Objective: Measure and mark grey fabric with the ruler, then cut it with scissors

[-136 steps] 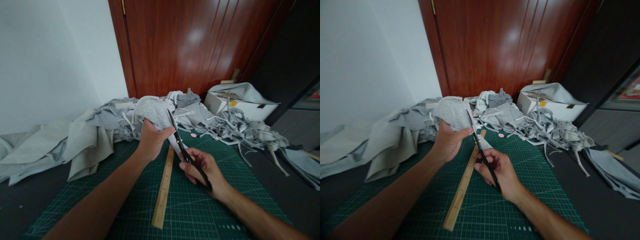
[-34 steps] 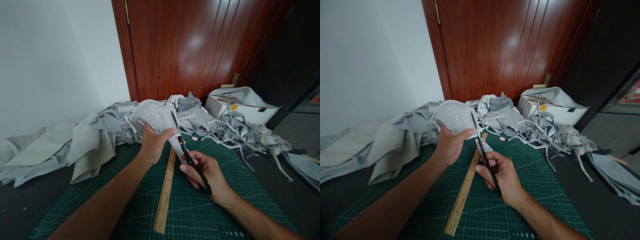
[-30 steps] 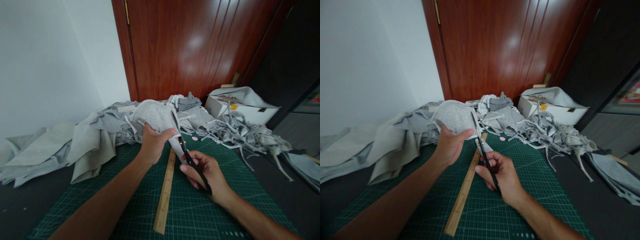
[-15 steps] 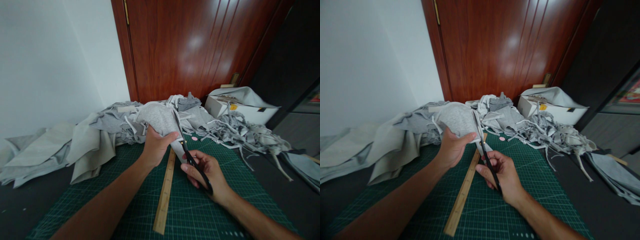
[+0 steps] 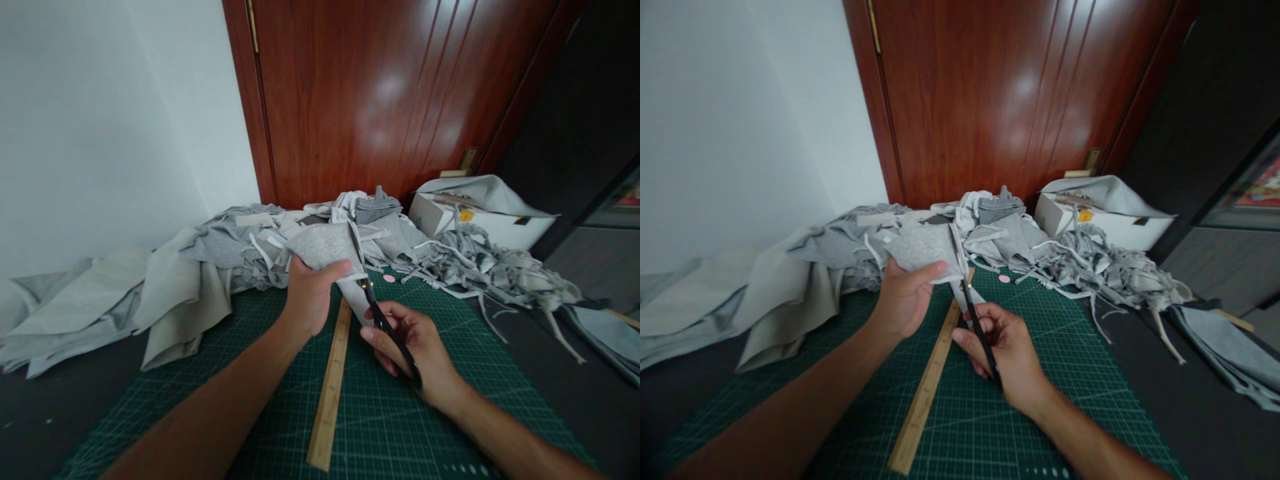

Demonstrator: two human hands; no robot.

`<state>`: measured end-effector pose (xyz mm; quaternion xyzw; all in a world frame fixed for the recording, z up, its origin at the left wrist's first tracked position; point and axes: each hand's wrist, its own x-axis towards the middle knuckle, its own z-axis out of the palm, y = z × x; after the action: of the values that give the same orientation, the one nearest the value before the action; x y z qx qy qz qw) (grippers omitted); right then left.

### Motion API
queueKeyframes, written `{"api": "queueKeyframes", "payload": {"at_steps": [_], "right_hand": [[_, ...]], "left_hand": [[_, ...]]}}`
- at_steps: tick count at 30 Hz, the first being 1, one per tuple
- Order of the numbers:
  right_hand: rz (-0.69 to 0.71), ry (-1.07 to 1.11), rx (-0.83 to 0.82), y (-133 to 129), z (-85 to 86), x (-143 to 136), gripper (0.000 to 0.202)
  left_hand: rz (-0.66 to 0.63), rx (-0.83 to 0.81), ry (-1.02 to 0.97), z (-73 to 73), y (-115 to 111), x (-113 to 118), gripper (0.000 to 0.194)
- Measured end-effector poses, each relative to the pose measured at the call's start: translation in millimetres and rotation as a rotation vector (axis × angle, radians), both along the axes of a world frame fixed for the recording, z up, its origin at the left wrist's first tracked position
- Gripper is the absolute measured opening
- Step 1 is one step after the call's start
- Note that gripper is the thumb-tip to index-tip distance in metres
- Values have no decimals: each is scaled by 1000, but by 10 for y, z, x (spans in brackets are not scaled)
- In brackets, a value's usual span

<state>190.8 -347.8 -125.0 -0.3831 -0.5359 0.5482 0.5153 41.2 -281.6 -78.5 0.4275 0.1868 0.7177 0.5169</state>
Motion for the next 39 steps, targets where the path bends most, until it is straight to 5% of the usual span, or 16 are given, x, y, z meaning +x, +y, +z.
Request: {"api": "queueKeyframes", "payload": {"at_steps": [8, 20, 30, 39], "right_hand": [[16, -41, 19, -7, -21, -4, 45], [77, 7, 39, 2, -41, 26, 44], [78, 20, 35, -5, -35, 33, 44], [66, 34, 59, 5, -30, 36, 46]], "left_hand": [[-16, -44, -165, 137, 28, -55, 51], [-10, -23, -77, 83, -16, -3, 57], [6, -23, -41, 34, -54, 43, 35], [15, -35, -31, 20, -48, 39, 38]]}}
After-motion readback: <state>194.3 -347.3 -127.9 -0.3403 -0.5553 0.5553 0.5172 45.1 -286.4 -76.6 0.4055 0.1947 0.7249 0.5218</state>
